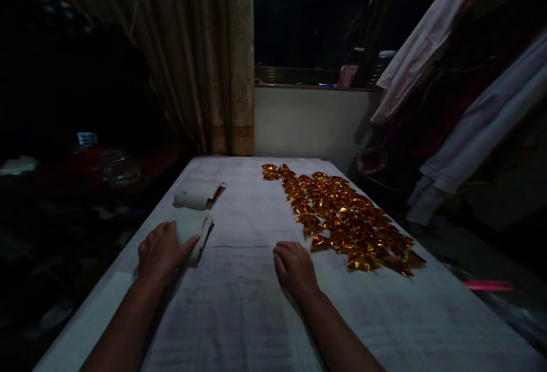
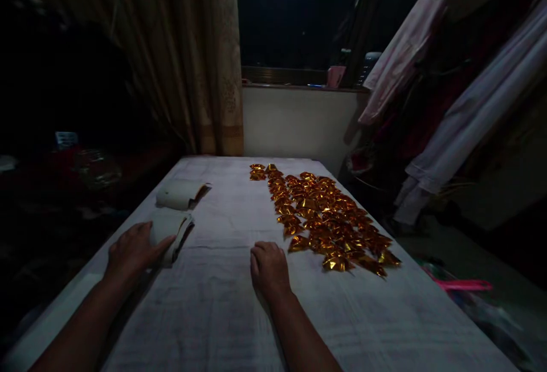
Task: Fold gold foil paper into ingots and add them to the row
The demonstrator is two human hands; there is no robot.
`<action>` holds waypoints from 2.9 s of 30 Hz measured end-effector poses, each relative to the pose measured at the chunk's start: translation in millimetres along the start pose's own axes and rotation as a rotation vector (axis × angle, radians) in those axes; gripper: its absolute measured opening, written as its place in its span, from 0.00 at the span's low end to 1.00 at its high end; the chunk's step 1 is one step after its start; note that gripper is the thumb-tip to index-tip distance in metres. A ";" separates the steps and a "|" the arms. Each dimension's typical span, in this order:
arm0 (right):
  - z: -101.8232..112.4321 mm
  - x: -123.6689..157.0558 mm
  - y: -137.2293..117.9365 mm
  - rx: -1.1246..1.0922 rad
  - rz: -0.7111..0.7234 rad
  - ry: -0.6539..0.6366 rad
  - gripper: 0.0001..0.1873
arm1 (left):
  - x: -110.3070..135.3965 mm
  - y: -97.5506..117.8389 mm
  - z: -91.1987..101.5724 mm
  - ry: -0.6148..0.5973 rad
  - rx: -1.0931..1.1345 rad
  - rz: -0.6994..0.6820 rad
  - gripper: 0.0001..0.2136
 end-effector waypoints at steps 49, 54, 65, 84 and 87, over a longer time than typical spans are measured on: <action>-1.1 1.9 4.4 0.030 0.084 0.024 0.12 | -12.8 -22.7 3.6 0.156 0.401 0.085 0.19; -2.4 2.1 5.8 0.025 0.089 0.027 0.12 | -15.6 -28.3 13.8 0.173 0.382 0.043 0.21; -2.3 2.4 5.1 0.035 0.095 0.052 0.11 | -20.1 -37.4 22.0 0.205 0.468 0.107 0.22; -3.0 2.8 7.8 0.018 0.073 0.038 0.12 | -15.2 -39.3 35.7 0.267 0.440 0.106 0.22; -3.7 2.6 9.0 0.009 0.094 0.037 0.12 | -11.6 -38.4 50.8 0.348 0.492 0.109 0.21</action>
Point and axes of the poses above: each hand's wrist, its own x-axis away from the middle knuckle, its own z-axis out of the back of the hand, y = z × x, the point moved 5 cm from there along -x, towards the middle knuckle, and after that the axes turned 12 degrees about -x, right-handed, at the moved point
